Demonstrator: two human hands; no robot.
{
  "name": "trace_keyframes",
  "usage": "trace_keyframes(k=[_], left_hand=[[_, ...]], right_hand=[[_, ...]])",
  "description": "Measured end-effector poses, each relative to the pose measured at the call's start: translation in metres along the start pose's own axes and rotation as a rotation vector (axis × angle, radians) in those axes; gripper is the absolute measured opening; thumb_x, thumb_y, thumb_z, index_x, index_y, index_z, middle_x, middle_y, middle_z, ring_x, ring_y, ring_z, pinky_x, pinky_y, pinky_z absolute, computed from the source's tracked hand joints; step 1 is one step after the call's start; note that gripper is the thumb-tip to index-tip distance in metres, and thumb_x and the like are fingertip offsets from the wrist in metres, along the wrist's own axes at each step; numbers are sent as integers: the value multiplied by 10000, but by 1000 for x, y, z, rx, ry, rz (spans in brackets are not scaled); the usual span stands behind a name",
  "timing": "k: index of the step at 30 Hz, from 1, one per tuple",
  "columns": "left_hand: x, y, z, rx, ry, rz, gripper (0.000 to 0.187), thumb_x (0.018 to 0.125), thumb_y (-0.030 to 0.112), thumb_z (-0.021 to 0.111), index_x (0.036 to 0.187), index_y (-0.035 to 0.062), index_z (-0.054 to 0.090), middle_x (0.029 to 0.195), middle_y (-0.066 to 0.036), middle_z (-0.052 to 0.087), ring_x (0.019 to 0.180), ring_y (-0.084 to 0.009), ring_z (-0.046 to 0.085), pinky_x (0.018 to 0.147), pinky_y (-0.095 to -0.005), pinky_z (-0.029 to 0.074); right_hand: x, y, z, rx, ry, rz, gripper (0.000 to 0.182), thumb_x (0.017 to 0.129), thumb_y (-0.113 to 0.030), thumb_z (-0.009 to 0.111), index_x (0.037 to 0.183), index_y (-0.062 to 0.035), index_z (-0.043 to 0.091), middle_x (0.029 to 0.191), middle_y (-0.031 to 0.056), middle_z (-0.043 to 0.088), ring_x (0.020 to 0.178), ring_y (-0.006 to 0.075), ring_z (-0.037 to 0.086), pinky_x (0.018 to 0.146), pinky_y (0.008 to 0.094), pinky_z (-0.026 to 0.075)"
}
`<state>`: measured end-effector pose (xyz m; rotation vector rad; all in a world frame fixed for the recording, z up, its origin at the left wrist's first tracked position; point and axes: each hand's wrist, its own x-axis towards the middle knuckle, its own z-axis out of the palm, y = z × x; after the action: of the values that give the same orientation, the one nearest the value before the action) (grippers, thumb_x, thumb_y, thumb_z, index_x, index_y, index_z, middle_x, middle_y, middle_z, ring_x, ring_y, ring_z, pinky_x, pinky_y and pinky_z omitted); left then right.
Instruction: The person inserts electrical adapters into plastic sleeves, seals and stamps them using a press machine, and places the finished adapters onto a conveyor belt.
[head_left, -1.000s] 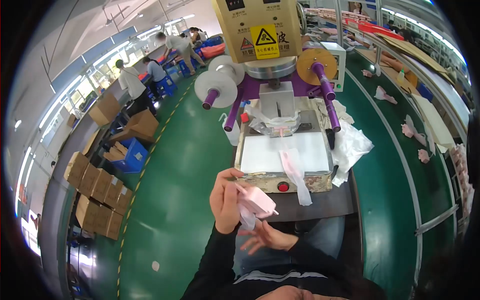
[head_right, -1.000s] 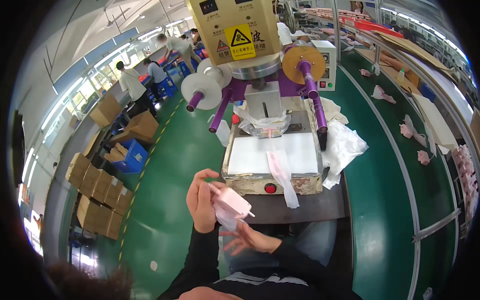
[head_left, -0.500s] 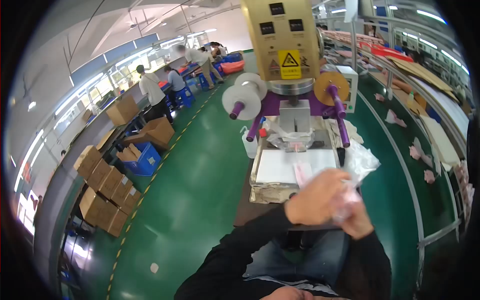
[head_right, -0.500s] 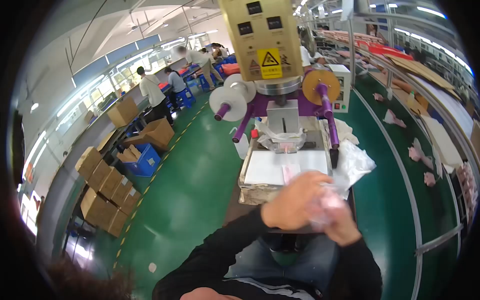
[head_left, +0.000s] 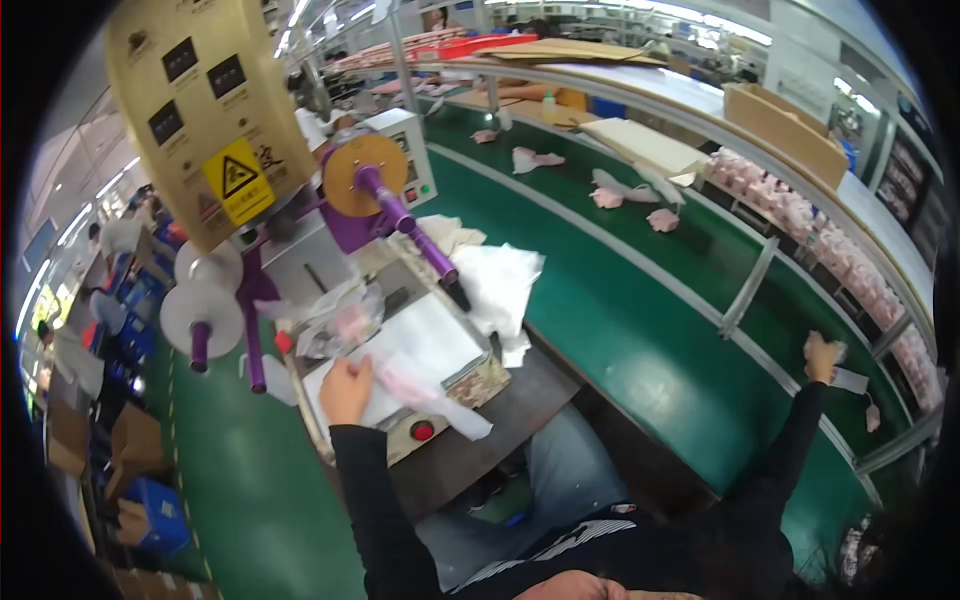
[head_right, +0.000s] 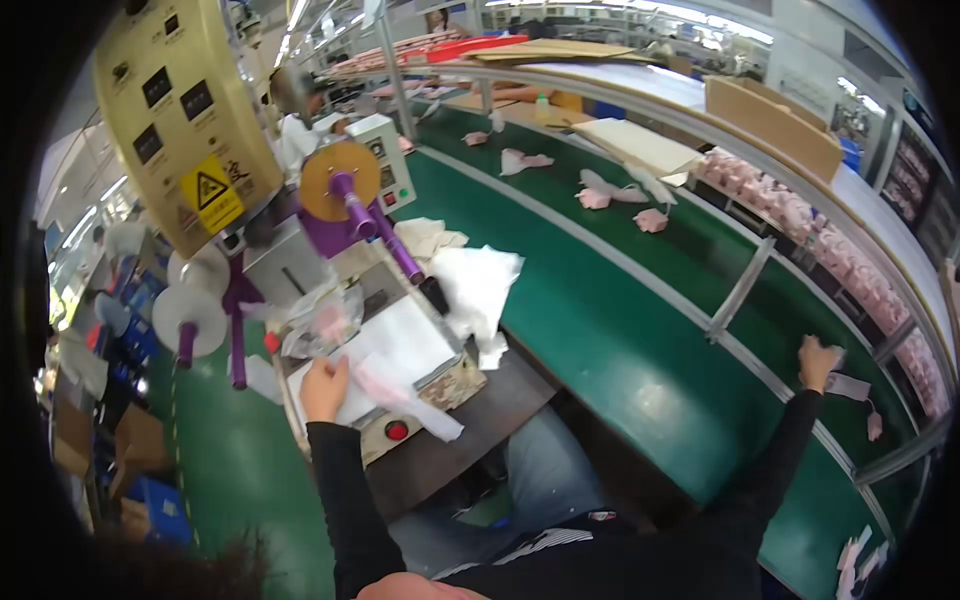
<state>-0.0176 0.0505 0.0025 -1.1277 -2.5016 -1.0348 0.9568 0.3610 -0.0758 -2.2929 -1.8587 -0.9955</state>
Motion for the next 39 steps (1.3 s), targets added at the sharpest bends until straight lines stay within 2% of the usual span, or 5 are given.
trace_keyframes(k=[1,5,13,16,39], left_hand=[[3,-1,5,122,-11,-35,392,883,433,716,787,61,640,735,-152,677,754,-377,681,665,-486,509],[5,7,10,287,-23,-70,469,892,522,664,790,66,633,762,-168,697,791,-409,684,673,-511,497],[2,0,18,244,14,-151,561,916,603,596,752,67,636,754,-166,708,751,-408,684,688,-518,506],[7,4,14,267,-8,-163,587,920,625,581,748,67,636,759,-169,709,756,-408,685,688,-518,504],[6,2,24,342,-1,-148,497,880,551,658,726,85,580,709,-126,672,721,-389,662,638,-503,473]], right_hand=[[13,-52,-65,666,121,555,646,914,-471,716,1192,104,619,1102,316,697,1039,506,662,909,494,534],[49,-202,-276,1041,-38,74,601,910,-478,704,1185,54,644,1096,267,703,1031,408,691,885,442,542],[46,-546,-198,657,-86,-323,1038,869,-778,545,1436,89,491,1573,326,368,1437,551,327,1154,635,277],[34,-569,-276,626,-375,-236,1138,879,-819,416,1576,70,281,1633,393,159,1506,590,131,1209,670,44],[43,-568,-261,616,-327,-310,1180,862,-865,400,1556,84,306,1582,432,233,1480,612,181,1207,666,82]])
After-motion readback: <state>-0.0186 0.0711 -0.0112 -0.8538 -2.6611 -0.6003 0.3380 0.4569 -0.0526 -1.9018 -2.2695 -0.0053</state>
